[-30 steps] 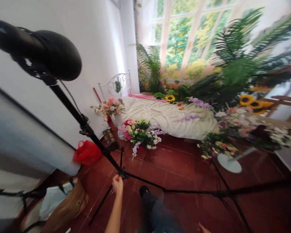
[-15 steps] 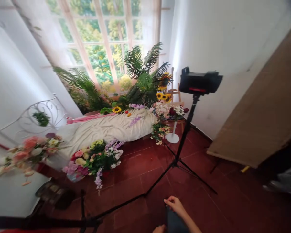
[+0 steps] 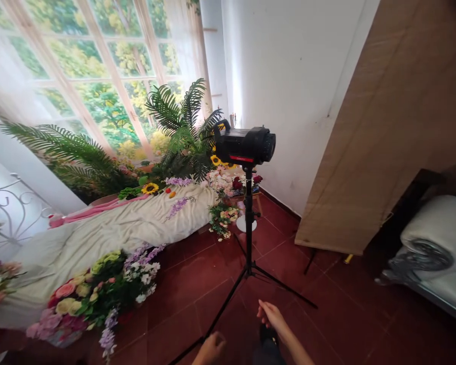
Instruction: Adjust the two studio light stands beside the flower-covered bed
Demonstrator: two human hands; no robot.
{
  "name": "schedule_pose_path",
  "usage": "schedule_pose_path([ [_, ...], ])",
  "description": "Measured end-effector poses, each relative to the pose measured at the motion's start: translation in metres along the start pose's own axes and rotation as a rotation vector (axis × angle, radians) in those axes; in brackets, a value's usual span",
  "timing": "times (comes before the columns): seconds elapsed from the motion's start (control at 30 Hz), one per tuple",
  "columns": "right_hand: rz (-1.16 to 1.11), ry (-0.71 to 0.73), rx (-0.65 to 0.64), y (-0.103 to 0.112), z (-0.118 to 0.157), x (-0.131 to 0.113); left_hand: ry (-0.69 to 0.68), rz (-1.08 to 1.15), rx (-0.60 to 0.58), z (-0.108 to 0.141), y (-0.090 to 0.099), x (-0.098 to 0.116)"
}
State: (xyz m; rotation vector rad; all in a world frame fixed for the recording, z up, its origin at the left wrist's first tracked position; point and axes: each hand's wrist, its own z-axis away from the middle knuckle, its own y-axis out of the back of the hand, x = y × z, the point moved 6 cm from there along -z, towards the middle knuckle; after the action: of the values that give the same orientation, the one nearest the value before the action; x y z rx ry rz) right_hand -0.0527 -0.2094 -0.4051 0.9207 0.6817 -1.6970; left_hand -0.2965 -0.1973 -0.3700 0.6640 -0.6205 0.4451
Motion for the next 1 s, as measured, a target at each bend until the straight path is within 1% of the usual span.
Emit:
schedule_pose_path([
  [0.07, 0.001, 0.015, 0.012, 0.026, -0.030, -0.019, -0.168, 0.061, 0.083, -0.040, 0.019, 0.060],
  [0.1, 0.005, 0.021, 0.017, 0.036, -0.045, -0.029, -0.257, 0.130, 0.094, -0.057, 0.030, 0.095],
  [0.17, -0.002, 0.030, 0.023, 0.052, -0.074, -0.053, -0.392, 0.280, 0.110, -0.084, 0.061, 0.166],
  [0.2, -0.019, 0.037, 0.022, 0.057, -0.087, -0.067, -0.447, 0.342, 0.150, -0.095, 0.082, 0.203],
  [0.27, -0.084, 0.069, 0.009, 0.066, -0.111, -0.101, -0.535, 0.453, 0.272, -0.110, 0.128, 0.274],
  [0.3, -0.126, 0.091, -0.009, 0.069, -0.121, -0.120, -0.574, 0.495, 0.354, -0.114, 0.151, 0.309],
  [0.37, -0.225, 0.142, -0.052, 0.075, -0.139, -0.162, -0.680, 0.507, 0.495, -0.119, 0.188, 0.376],
  [0.4, -0.282, 0.158, -0.080, 0.077, -0.146, -0.184, -0.734, 0.514, 0.540, -0.120, 0.201, 0.408],
  [0.43, -0.351, 0.158, -0.117, 0.080, -0.152, -0.206, -0.787, 0.504, 0.558, -0.122, 0.209, 0.437],
  [0.5, -0.517, 0.094, -0.233, 0.081, -0.161, -0.246, -0.868, 0.479, 0.570, -0.127, 0.214, 0.487],
  [0.53, -0.609, 0.040, -0.316, 0.080, -0.164, -0.263, -0.885, 0.466, 0.582, -0.131, 0.213, 0.506],
  [0.57, -0.695, -0.019, -0.409, 0.078, -0.166, -0.280, -0.880, 0.461, 0.601, -0.137, 0.211, 0.519],
  [0.63, -0.831, -0.117, -0.589, 0.072, -0.166, -0.305, -0.827, 0.483, 0.648, -0.150, 0.205, 0.534],
  [0.7, -0.908, -0.171, -0.721, 0.069, -0.167, -0.321, -0.776, 0.546, 0.685, -0.164, 0.200, 0.538],
  [0.73, -0.929, -0.192, -0.763, 0.067, -0.168, -0.324, -0.768, 0.586, 0.705, -0.170, 0.198, 0.537],
  [0.83, -0.957, -0.222, -0.827, 0.065, -0.172, -0.324, -0.783, 0.671, 0.765, -0.178, 0.196, 0.535],
  [0.93, -0.984, -0.224, -0.868, 0.064, -0.175, -0.321, -0.788, 0.680, 0.817, -0.178, 0.196, 0.534],
  [1.0, -1.043, -0.244, -0.899, 0.063, -0.176, -0.321, -0.777, 0.676, 0.837, -0.178, 0.196, 0.533],
])
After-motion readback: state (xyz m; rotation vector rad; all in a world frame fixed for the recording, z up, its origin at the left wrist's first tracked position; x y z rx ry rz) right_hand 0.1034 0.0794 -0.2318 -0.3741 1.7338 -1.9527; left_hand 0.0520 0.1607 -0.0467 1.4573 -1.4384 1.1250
